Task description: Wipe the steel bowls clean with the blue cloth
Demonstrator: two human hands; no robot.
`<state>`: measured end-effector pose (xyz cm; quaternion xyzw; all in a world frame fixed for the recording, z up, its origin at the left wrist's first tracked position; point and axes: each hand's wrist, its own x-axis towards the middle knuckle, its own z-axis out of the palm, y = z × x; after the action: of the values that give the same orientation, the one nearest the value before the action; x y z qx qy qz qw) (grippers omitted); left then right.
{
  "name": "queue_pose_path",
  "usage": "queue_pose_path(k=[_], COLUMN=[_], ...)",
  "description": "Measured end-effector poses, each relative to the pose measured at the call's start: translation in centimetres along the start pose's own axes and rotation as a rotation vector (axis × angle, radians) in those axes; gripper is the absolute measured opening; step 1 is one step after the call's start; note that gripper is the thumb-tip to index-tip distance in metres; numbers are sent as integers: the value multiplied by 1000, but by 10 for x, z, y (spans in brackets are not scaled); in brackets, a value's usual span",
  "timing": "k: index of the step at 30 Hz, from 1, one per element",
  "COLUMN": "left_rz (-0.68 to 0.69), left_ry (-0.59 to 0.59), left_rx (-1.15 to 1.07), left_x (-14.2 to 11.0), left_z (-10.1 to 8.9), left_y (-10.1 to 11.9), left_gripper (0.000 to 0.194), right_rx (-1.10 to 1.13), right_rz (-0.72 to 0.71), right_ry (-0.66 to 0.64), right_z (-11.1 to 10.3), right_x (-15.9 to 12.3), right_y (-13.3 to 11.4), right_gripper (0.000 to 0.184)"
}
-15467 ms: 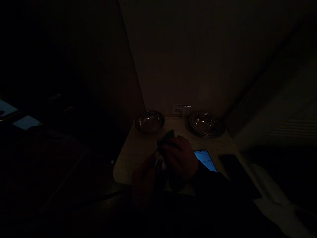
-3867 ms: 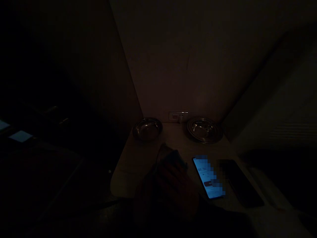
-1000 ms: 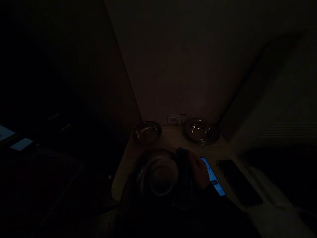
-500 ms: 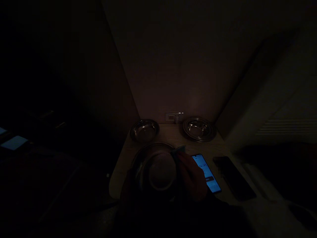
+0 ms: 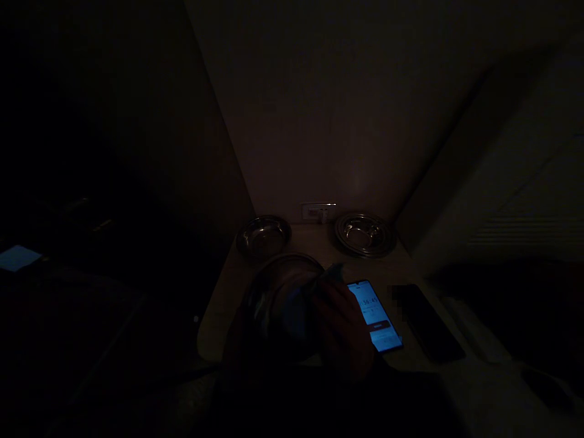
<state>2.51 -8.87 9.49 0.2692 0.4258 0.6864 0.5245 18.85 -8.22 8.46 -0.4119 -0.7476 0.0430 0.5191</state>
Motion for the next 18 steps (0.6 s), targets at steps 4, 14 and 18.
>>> queue_pose_path(k=[4, 14, 18], left_rz=[-21, -55, -61], left_ry=[4, -8, -5], left_rx=[4, -31, -34], left_x=[-1, 2, 2], left_z=[-2, -1, -2], left_y=[-1, -9, -16], left_gripper=[35, 35, 35], right_rx=[-35, -96, -106], right_rz=[-93, -94, -71], right_ry=[-70, -90, -100], right_z=[1, 16, 15], right_x=[4, 6, 4], right_y=[-3, -7, -2], right_gripper=[41, 36, 34])
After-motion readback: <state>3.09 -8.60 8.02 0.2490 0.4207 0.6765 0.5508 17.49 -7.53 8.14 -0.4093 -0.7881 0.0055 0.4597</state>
